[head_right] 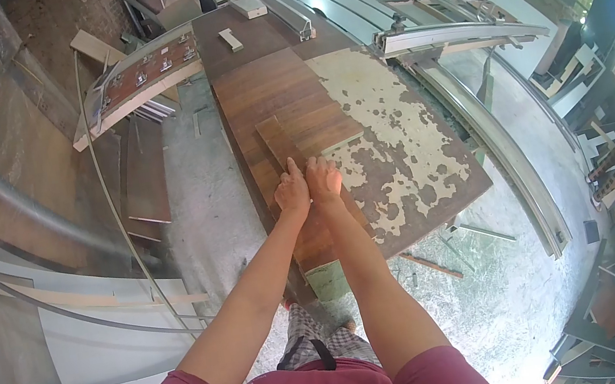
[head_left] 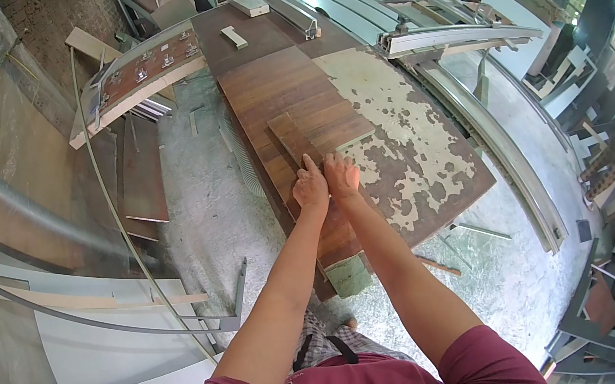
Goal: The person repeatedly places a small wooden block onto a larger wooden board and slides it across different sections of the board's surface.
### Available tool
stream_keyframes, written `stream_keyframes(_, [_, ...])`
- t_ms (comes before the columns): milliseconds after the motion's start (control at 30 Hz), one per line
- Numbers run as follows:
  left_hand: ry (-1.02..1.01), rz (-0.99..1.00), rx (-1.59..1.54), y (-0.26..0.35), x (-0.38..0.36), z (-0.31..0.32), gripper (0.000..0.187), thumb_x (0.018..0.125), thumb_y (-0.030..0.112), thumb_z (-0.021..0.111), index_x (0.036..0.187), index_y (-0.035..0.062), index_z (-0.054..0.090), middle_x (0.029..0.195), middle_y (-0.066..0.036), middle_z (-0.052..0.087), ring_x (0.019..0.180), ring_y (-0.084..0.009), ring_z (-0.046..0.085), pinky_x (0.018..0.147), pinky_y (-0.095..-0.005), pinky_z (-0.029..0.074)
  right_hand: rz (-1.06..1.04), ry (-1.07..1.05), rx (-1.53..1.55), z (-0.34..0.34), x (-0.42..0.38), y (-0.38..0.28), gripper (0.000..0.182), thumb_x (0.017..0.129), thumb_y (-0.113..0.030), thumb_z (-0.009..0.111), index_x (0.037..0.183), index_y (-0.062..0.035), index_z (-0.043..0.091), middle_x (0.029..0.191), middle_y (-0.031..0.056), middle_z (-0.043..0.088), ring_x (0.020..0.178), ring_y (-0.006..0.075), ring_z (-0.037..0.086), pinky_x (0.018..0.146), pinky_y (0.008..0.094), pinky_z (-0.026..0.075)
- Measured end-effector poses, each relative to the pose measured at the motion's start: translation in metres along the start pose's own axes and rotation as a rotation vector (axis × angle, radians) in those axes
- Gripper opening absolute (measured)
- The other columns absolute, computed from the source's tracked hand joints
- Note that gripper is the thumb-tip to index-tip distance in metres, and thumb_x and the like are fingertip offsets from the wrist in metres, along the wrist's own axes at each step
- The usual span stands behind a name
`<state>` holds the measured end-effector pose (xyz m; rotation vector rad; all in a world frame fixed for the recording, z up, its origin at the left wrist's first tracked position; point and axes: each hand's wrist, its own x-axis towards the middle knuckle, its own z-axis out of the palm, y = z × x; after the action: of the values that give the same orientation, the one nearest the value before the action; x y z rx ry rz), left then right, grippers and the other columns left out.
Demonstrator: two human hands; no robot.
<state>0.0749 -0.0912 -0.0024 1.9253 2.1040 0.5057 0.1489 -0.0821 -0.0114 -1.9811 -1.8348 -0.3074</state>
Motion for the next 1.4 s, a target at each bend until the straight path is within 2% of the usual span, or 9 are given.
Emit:
stream_keyframes(333, [0.014,-0.003,-0.030,0.000,-0.001,0.001,0.049,0.086,0.018,0.038,0.132,0.0074,0.023,0.095,-0.020,0.055,0.077,-0.0312,0.061,0.063,-0.0398,0.051,0.013,-0.045,-0.002,0.002,0.000,0.000,0.008,0.077,-0.017,0.051,0.081,-0.0117,0.054,0.080,0.0051,0.056,0.079,0.0229,0.058,0.056,0.0330,0.051])
stream_keyframes(400, [0.062,-0.015,-0.077,-0.001,-0.001,0.004,0.047,0.087,0.022,0.039,0.130,0.0078,0.027,0.091,-0.022,0.057,0.077,-0.0345,0.060,0.064,-0.0423,0.050,0.013,-0.063,-0.016,0.001,0.000,0.000,0.009,0.077,-0.017,0.052,0.084,-0.0118,0.052,0.080,0.0051,0.056,0.079,0.0229,0.058,0.055,0.0329,0.051])
stream_keyframes(567, [0.051,-0.005,-0.060,-0.001,-0.001,0.002,0.050,0.086,0.019,0.039,0.131,0.0056,0.022,0.093,-0.022,0.056,0.076,-0.0327,0.061,0.063,-0.0403,0.051,-0.056,0.030,-0.030,-0.004,0.001,-0.003,0.027,0.074,-0.026,0.058,0.092,-0.0132,0.043,0.086,0.0047,0.050,0.082,0.0220,0.056,0.054,0.0322,0.051])
stream_keyframes(667, [0.015,-0.003,-0.045,0.001,-0.003,-0.004,0.052,0.086,0.015,0.040,0.132,0.0042,0.019,0.095,-0.021,0.055,0.076,-0.0306,0.061,0.062,-0.0380,0.051,-0.053,0.052,0.012,-0.006,0.002,-0.004,0.029,0.072,-0.029,0.060,0.089,-0.0133,0.042,0.086,0.0045,0.049,0.082,0.0208,0.055,0.054,0.0314,0.052])
stream_keyframes(900, [0.013,0.005,-0.051,-0.001,-0.001,0.000,0.055,0.085,0.012,0.041,0.133,0.0026,0.015,0.096,-0.022,0.054,0.078,-0.0302,0.061,0.064,-0.0374,0.051,-0.069,0.051,-0.024,-0.002,0.002,-0.001,0.026,0.072,-0.027,0.060,0.085,-0.0127,0.042,0.085,0.0044,0.049,0.078,0.0198,0.056,0.053,0.0300,0.051])
stream_keyframes(1033, [0.002,0.005,-0.030,-0.002,-0.002,0.003,0.055,0.085,0.011,0.041,0.133,0.0025,0.015,0.096,-0.022,0.054,0.078,-0.0302,0.061,0.064,-0.0369,0.051,-0.067,0.060,0.011,-0.005,0.001,0.000,0.019,0.074,-0.020,0.057,0.083,-0.0121,0.043,0.083,0.0047,0.050,0.078,0.0205,0.056,0.053,0.0300,0.051])
stream_keyframes(1100, [0.053,0.001,-0.087,-0.002,-0.002,0.004,0.052,0.086,0.019,0.040,0.131,0.0045,0.021,0.095,-0.023,0.055,0.080,-0.0343,0.060,0.067,-0.0408,0.049,-0.065,0.059,0.030,-0.003,0.001,0.000,0.016,0.075,-0.017,0.055,0.083,-0.0119,0.043,0.083,0.0048,0.050,0.077,0.0207,0.056,0.053,0.0302,0.051])
stream_keyframes(1167, [0.054,0.004,-0.085,-0.002,-0.002,0.004,0.051,0.086,0.019,0.040,0.131,0.0041,0.021,0.095,-0.024,0.055,0.080,-0.0346,0.060,0.067,-0.0410,0.049,-0.057,0.074,0.035,-0.001,0.001,0.001,0.012,0.075,-0.013,0.052,0.084,-0.0118,0.043,0.082,0.0046,0.051,0.077,0.0211,0.057,0.054,0.0308,0.051])
stream_keyframes(1400, [0.050,-0.001,-0.086,-0.001,-0.002,0.004,0.050,0.086,0.017,0.038,0.131,0.0040,0.020,0.096,-0.025,0.055,0.081,-0.0352,0.059,0.067,-0.0416,0.049,-0.043,0.079,0.048,0.000,0.001,0.001,0.011,0.077,-0.013,0.051,0.084,-0.0122,0.044,0.082,0.0043,0.052,0.077,0.0213,0.057,0.055,0.0318,0.051])
